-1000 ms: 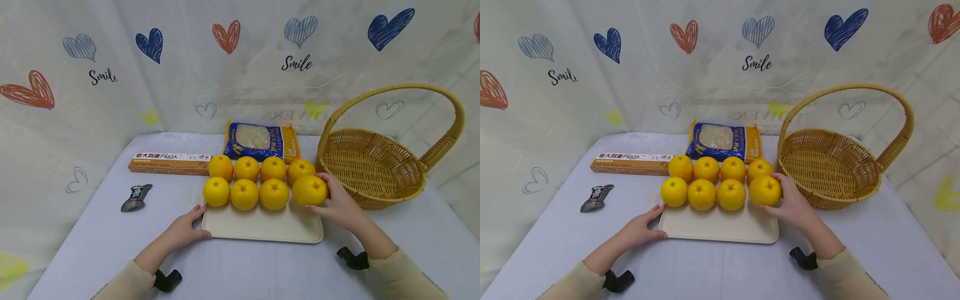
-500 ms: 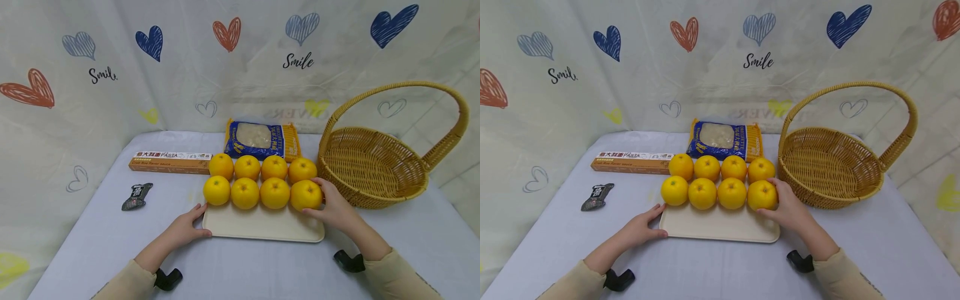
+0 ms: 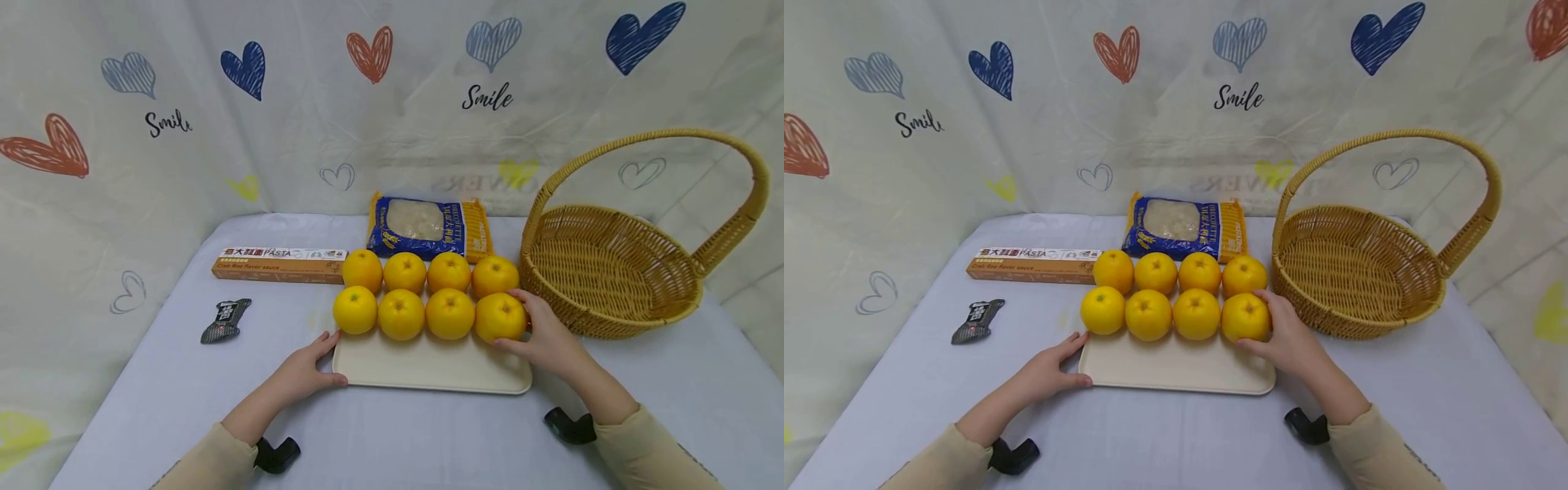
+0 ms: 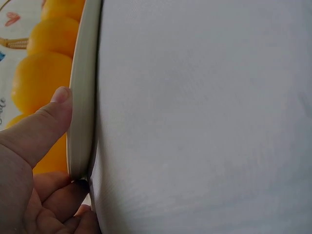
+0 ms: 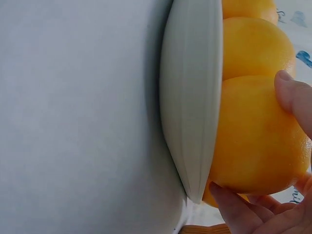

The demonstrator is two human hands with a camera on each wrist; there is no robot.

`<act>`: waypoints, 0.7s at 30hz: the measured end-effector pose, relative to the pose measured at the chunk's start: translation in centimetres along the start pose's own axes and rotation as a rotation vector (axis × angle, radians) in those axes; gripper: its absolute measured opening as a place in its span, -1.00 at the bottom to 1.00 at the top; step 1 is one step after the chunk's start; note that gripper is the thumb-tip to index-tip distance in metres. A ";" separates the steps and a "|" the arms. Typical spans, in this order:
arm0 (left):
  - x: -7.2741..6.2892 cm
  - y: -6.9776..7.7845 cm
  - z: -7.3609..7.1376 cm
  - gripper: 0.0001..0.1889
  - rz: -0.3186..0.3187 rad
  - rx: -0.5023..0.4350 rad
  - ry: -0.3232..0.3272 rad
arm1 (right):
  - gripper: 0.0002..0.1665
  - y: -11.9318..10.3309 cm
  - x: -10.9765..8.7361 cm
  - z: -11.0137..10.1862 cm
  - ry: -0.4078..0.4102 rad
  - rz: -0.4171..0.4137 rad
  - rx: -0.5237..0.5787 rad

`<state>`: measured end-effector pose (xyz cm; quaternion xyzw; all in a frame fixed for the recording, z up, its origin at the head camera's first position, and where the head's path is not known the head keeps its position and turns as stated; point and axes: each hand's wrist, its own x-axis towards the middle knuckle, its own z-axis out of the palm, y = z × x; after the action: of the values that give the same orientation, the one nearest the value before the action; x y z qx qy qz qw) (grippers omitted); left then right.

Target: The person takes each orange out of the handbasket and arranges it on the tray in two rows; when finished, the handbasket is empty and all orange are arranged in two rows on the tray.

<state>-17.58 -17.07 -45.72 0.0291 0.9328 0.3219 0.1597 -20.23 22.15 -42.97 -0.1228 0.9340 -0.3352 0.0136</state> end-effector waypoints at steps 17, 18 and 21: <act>0.2 0.1 0.0 -0.03 0.004 0.016 -0.015 | 0.19 0.2 -0.5 -0.3 -0.047 -0.014 -0.097; 0.1 0.2 -0.1 -0.04 0.005 0.025 -0.019 | 0.19 0.2 -0.5 -0.3 -0.041 -0.021 -0.100; 0.1 0.4 -0.3 -0.05 0.007 0.076 -0.032 | 0.15 -0.1 -0.5 -0.4 -0.004 -0.052 -0.138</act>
<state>-17.82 -16.98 -45.28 0.0434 0.9416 0.2861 0.1723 -19.78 22.45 -42.60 -0.1483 0.9513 -0.2701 -0.0019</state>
